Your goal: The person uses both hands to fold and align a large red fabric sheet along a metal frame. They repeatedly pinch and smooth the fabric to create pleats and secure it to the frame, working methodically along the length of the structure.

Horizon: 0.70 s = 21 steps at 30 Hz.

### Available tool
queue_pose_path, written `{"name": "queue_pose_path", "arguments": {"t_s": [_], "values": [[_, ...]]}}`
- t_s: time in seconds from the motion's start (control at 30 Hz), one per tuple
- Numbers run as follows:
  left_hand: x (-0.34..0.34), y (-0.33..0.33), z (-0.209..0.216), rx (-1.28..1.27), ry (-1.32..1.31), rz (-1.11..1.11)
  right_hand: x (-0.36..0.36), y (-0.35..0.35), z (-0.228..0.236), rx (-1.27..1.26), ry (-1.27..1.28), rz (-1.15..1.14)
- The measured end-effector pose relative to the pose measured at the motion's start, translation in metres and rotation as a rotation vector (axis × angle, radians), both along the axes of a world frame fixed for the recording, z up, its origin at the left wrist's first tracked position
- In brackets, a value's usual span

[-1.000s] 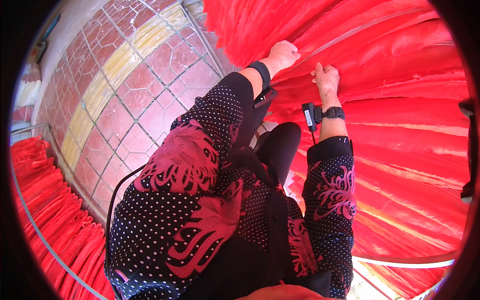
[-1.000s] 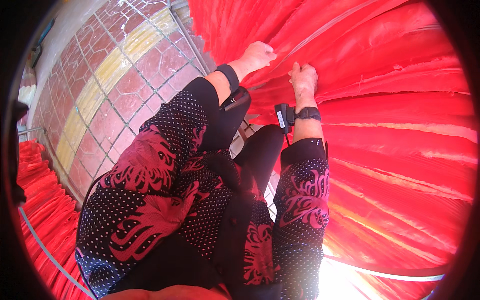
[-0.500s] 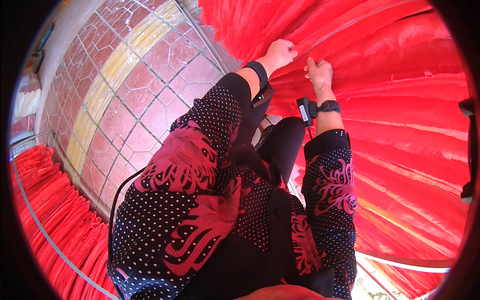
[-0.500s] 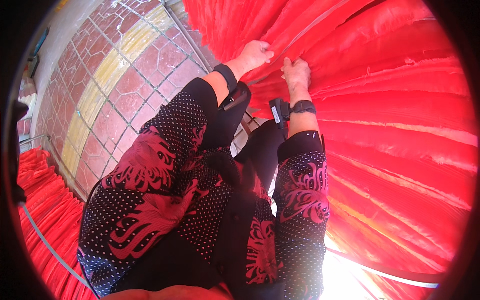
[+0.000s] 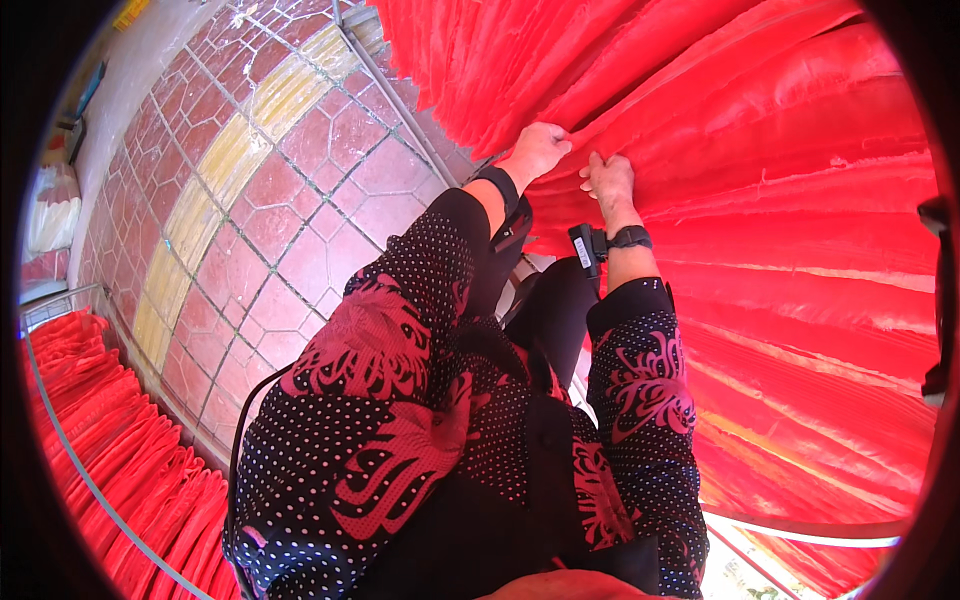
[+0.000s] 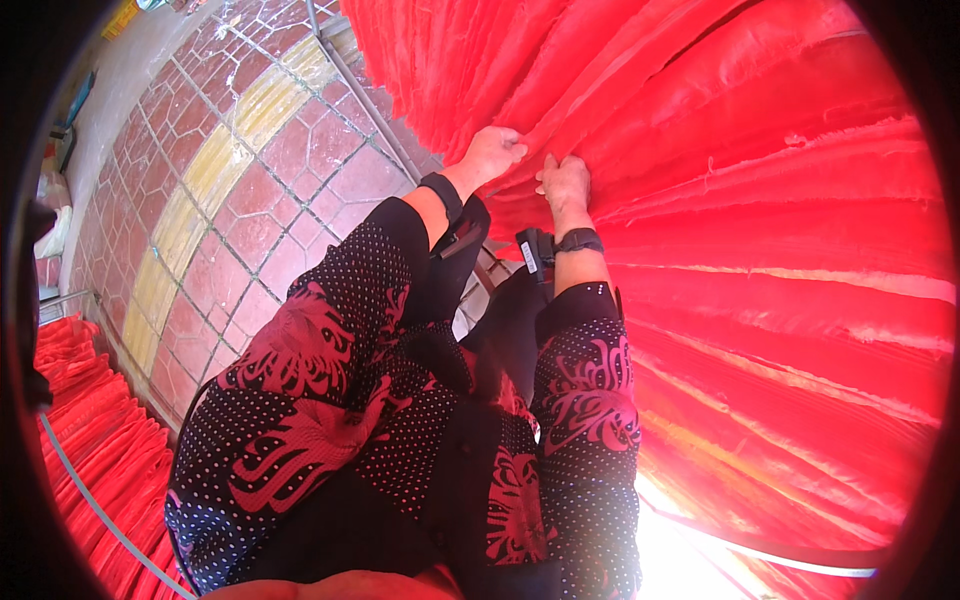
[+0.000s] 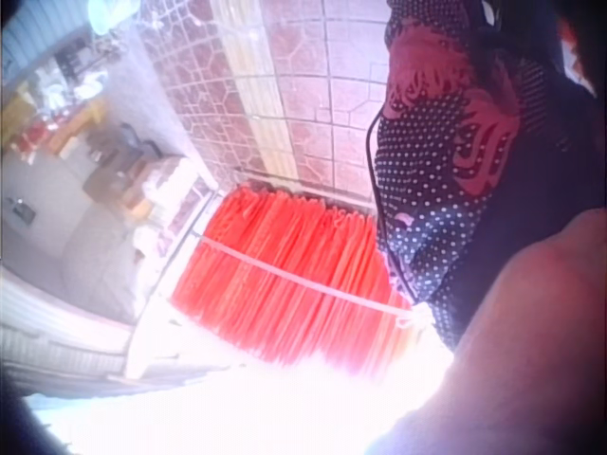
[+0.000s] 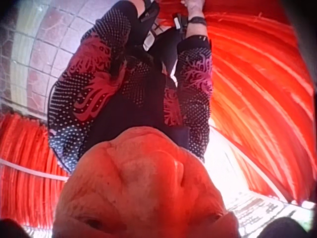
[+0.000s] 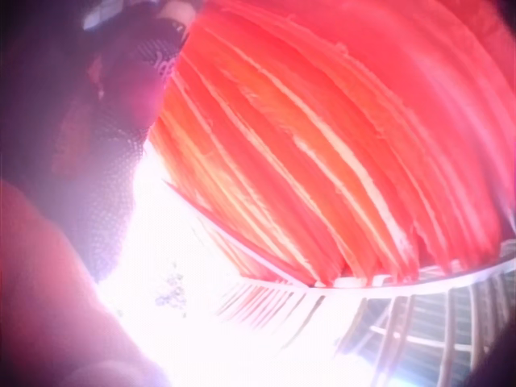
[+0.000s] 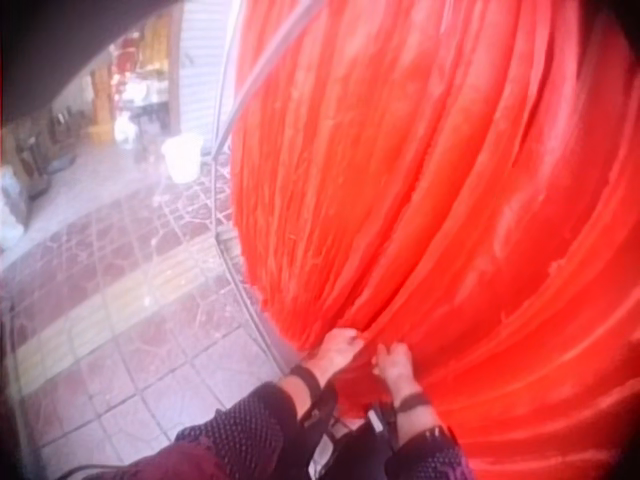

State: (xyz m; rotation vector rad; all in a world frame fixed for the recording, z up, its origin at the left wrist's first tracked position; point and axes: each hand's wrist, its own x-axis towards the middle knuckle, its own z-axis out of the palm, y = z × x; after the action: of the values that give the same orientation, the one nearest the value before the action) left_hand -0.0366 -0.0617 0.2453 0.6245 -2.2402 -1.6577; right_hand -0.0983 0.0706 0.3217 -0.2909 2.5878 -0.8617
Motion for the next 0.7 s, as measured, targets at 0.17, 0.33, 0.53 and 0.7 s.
{"name": "queue_pose_path", "arguments": {"t_s": [0.17, 0.33, 0.53, 0.7], "values": [[0.003, -0.005, -0.004, 0.081, -0.056, 0.030, 0.008, 0.006, 0.013, 0.014, -0.032, 0.003], [0.009, -0.007, -0.002, 0.054, -0.021, 0.018, 0.010, 0.012, 0.015, 0.032, -0.016, 0.003], [0.012, 0.000, 0.004, 0.101, -0.028, 0.028, 0.005, 0.023, 0.010, 0.103, 0.014, 0.039], [0.009, -0.002, -0.005, 0.145, -0.018, 0.024, 0.004, 0.026, 0.008, 0.092, -0.001, 0.035]]}}
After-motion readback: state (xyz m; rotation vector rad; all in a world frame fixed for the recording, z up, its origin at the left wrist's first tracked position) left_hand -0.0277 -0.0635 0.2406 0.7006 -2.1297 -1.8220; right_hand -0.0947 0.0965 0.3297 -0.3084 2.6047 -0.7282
